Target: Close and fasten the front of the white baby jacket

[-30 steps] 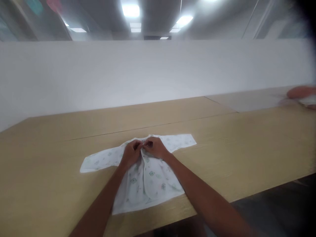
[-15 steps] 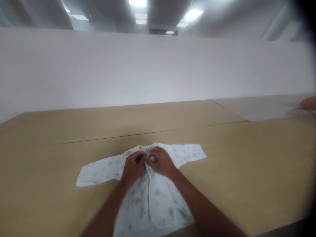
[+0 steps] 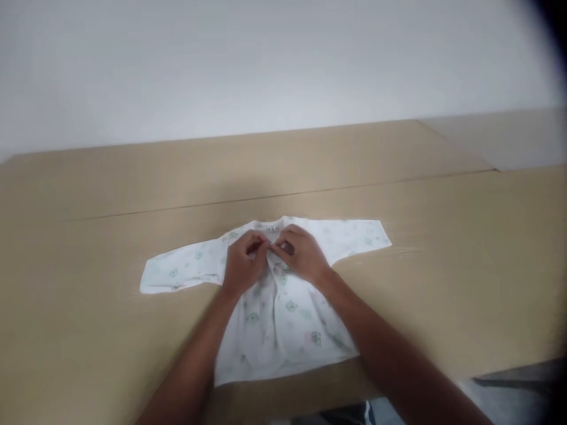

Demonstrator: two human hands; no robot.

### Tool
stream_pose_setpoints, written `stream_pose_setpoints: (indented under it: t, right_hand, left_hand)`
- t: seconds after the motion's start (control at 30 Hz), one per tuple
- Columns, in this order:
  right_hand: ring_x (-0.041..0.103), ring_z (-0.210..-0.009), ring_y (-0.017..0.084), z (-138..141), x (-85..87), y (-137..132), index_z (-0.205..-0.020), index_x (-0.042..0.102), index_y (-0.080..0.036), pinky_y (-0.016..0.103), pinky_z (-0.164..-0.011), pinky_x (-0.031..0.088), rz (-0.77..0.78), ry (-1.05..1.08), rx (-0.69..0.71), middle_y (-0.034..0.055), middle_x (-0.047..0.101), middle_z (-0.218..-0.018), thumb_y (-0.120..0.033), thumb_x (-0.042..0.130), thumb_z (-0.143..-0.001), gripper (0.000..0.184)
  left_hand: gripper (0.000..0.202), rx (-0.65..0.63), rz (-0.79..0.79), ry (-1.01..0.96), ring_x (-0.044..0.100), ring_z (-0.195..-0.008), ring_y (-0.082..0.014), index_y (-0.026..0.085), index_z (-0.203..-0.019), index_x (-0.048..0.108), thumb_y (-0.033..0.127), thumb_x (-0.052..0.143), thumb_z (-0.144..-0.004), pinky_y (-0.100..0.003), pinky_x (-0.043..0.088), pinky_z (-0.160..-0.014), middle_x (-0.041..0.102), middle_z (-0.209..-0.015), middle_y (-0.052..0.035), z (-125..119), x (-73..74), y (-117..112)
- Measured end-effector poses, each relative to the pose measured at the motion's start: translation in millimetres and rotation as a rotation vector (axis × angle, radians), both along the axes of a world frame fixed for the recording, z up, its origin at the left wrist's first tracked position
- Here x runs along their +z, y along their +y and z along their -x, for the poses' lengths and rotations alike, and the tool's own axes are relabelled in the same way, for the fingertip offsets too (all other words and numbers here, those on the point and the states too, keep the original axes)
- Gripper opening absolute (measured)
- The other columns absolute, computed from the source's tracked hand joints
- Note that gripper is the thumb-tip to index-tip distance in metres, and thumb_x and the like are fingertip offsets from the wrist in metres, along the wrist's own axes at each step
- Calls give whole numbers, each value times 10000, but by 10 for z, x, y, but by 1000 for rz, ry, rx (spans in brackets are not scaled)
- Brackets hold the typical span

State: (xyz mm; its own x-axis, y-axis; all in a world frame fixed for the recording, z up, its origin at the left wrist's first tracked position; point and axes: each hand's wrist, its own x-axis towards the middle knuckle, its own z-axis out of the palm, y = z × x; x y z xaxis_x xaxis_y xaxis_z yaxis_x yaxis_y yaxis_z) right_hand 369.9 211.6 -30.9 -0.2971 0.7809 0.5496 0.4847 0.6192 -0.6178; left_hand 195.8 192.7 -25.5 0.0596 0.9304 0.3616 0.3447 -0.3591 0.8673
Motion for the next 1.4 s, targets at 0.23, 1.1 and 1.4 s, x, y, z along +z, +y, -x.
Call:
stream_pose_setpoints:
  t: [0.23, 1.1, 1.4]
  right_hand:
    - [529, -715, 104, -73, -6, 42, -786, 658, -163, 243, -678, 417, -13, 106, 120, 14, 595, -798, -297, 669, -870, 158]
    - [464, -680, 97, -2, 12, 21, -709, 583, -143, 251, -631, 362, 64, -65, 7, 12, 548, -768, -199, 631, -798, 116]
    - [474, -697, 113, 26, 41, -20, -671, 533, -143, 259, -630, 341, 6, -126, 86, 22, 545, -761, -172, 585, -789, 133]
  left_hand:
    - [181, -71, 30, -32, 570, -679, -106, 138, -885, 560, 311, 613, -879, -195, 441, -606, 636, -774, -30, 12, 37, 13]
    - [190, 51, -90, 54, 684, -829, -166, 145, -981, 667, 193, 628, -801, -247, 547, -758, 708, -886, -49, -42, -54, 27]
    - [245, -3, 45, -70, 680, -806, -159, 144, -969, 577, 139, 654, -737, -240, 557, -743, 693, -857, -52, -39, 38, 21]
